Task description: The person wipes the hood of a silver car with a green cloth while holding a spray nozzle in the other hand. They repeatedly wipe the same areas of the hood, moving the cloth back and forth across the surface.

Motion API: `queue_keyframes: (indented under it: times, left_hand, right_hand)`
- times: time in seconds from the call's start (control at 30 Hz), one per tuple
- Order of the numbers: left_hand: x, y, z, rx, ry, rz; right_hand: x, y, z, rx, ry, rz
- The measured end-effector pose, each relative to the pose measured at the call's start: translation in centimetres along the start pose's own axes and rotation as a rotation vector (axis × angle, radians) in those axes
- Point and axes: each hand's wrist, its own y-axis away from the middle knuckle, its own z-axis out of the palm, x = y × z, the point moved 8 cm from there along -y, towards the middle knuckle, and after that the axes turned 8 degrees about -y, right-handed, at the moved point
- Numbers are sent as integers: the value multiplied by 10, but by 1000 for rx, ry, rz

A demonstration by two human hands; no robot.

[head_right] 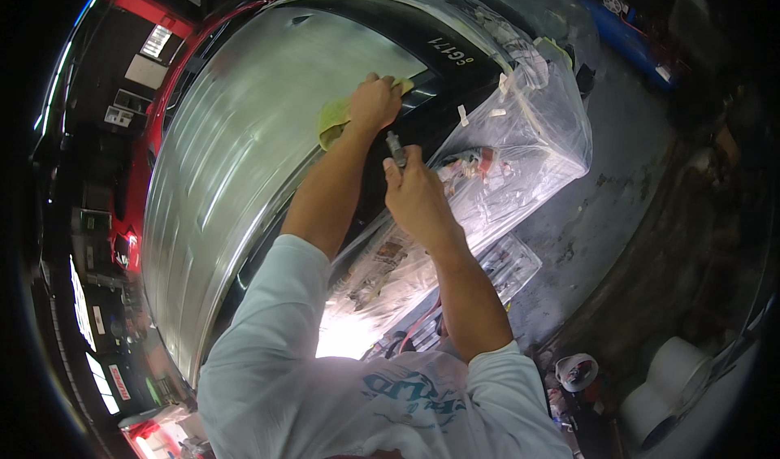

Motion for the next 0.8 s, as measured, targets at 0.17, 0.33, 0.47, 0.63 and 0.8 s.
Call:
queue_keyframes:
  times: [0.17, 0.33, 0.47, 0.63, 0.8]
  left_hand:
    - [23, -11, 1, -262, 250, 84]
    - [-10, 20, 9, -147, 36, 217]
    - [9, -21, 45, -149, 44, 260]
    - [87, -72, 96, -370, -275, 307]
    - [101, -65, 84, -360, -172, 288]
  right_hand:
    - [37, -8, -45, 126, -26, 166]
    - [25, -7, -56, 109, -39, 115]
    - [18, -7, -54, -1, -59, 169]
    - [55, 3, -50, -32, -119, 282]
    - [75, 8, -52, 108, -212, 315]
